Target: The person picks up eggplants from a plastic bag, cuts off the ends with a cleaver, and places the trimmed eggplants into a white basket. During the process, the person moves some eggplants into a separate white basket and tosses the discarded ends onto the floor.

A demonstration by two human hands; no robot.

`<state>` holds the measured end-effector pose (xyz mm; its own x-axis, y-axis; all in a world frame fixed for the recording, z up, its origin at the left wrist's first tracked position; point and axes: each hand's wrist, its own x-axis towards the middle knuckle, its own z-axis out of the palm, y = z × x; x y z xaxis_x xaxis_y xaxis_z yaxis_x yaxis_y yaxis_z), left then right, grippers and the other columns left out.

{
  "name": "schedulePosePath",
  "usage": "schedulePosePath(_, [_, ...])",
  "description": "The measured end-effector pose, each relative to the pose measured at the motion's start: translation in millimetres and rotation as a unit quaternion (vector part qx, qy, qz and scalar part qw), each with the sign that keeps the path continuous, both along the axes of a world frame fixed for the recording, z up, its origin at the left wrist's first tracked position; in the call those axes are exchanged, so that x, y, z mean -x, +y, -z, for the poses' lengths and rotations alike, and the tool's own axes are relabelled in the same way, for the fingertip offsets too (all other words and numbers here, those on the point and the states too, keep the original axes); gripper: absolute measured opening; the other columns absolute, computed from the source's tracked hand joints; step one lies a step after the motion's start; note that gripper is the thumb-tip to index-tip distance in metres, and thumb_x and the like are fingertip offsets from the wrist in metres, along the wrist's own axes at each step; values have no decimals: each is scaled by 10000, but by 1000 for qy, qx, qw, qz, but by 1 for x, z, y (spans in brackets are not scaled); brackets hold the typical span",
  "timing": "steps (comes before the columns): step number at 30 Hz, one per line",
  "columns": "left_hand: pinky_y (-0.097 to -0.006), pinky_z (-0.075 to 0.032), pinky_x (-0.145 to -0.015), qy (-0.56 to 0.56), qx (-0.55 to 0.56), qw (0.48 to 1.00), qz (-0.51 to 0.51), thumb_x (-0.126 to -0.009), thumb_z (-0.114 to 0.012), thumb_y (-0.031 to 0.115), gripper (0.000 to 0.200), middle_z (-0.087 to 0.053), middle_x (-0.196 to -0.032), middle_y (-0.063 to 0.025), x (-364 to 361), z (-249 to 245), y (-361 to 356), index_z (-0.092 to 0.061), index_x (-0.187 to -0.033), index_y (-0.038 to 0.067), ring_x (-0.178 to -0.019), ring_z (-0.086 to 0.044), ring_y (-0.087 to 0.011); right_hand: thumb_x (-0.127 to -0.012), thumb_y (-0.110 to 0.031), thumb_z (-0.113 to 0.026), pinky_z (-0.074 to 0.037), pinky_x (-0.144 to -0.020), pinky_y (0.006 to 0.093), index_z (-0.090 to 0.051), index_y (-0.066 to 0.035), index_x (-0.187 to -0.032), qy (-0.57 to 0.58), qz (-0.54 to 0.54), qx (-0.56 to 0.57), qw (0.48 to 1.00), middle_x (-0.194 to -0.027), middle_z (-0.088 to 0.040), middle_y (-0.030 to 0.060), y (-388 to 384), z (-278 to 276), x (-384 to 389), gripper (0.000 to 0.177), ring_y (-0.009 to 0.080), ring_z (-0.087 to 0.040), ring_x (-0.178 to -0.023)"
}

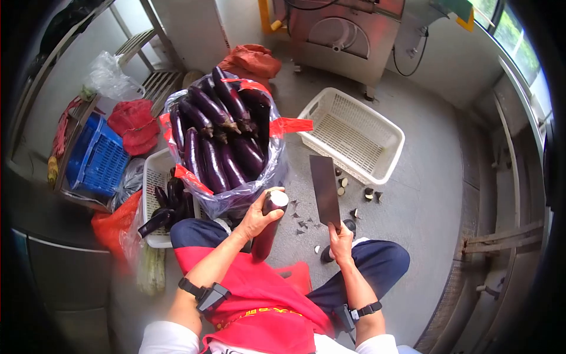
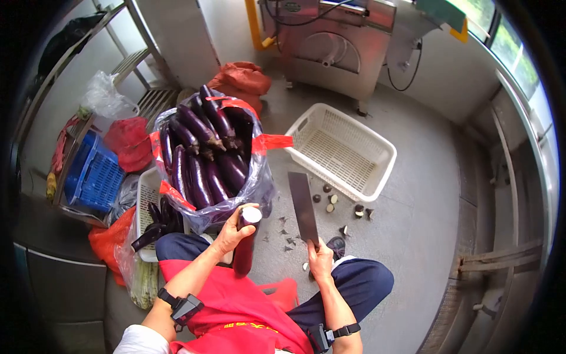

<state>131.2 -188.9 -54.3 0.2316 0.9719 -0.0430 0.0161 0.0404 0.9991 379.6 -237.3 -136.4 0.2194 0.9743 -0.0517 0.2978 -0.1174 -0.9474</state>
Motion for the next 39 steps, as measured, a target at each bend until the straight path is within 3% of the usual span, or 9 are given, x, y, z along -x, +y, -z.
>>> schedulePosePath(5, [-258,-360,-929,-69,-2,997,25,-730,-700,43,640,-533,-1061,11,10,-20,5,-439,-1310,108,-1003,-480,-93,-871,-121,-602,-322,-467,223,-632,3,-981,5,-11,10,1000,-586,-490,-40,1,2,4,169,21,-378,-540])
schedulePosePath(11, [-251,-369,-910,-97,-3,995,21,-696,-728,67,705,-518,-1057,4,15,-15,7,-390,-1314,97,-967,-484,-96,-879,-109,-593,-305,-463,216,-632,12,-958,20,-1,1,1000,-619,-502,-65,0,10,1,151,16,-375,-547])
schedulePosePath(15, [-257,-407,-835,12,61,998,0,-628,-772,115,526,-470,-987,-8,30,13,13,-438,-1031,68,-900,-478,-98,-884,-118,-590,-302,-446,212,-630,-7,-919,64,30,-30,997,-603,-497,-65,3,26,4,123,17,-379,-517])
schedulePosePath(25, [-294,-441,-870,-94,19,994,53,-616,-674,-47,557,-510,-1125,-2,35,19,6,-541,-1141,85,-959,-576,-143,-875,-89,-591,-376,-543,199,-624,22,-1003,116,23,61,991,-736,-579,-52,2,19,0,173,14,-432,-620])
schedulePosePath(28, [-302,-448,-869,-126,23,992,4,-621,-656,-57,733,-507,-1213,-24,43,-15,4,-451,-1302,117,-958,-583,-170,-882,-73,-579,-360,-531,199,-625,27,-970,104,23,64,992,-726,-556,-56,2,22,0,141,18,-418,-610])
schedulePosePath(30, [-329,-476,-844,-166,-34,984,-45,-613,-596,-78,990,-491,-1270,-128,70,-43,7,-187,-1454,243,-961,-595,-226,-888,-64,-568,-339,-514,200,-622,21,-957,116,19,56,992,-699,-528,-66,2,17,0,123,18,-400,-594])
schedulePosePath(32, [-396,-521,-804,-206,-95,966,-124,-583,-553,-46,1036,-519,-1206,-206,104,-95,8,-107,-1461,275,-888,-627,-267,-891,-65,-560,-297,-483,200,-623,2,-965,141,23,48,989,-675,-508,-72,3,15,1,118,8,-361,-563])
schedulePosePath(35, [-463,-551,-756,-189,-227,915,-273,-675,-553,110,827,-569,-1079,-174,170,-167,-4,-220,-1427,201,-886,-624,-275,-896,-82,-547,-277,-446,206,-623,-10,-951,154,28,40,987,-622,-491,-67,5,26,-1,118,11,-356,-506])
schedulePosePath(39, [-394,-498,-820,-28,-305,829,-468,-732,-547,129,427,-572,-977,-112,302,-199,-32,-506,-1155,85,-897,-592,-254,-909,-143,-550,-299,-391,218,-578,-44,-863,171,41,66,982,-549,-459,-46,11,16,5,113,39,-393,-436])
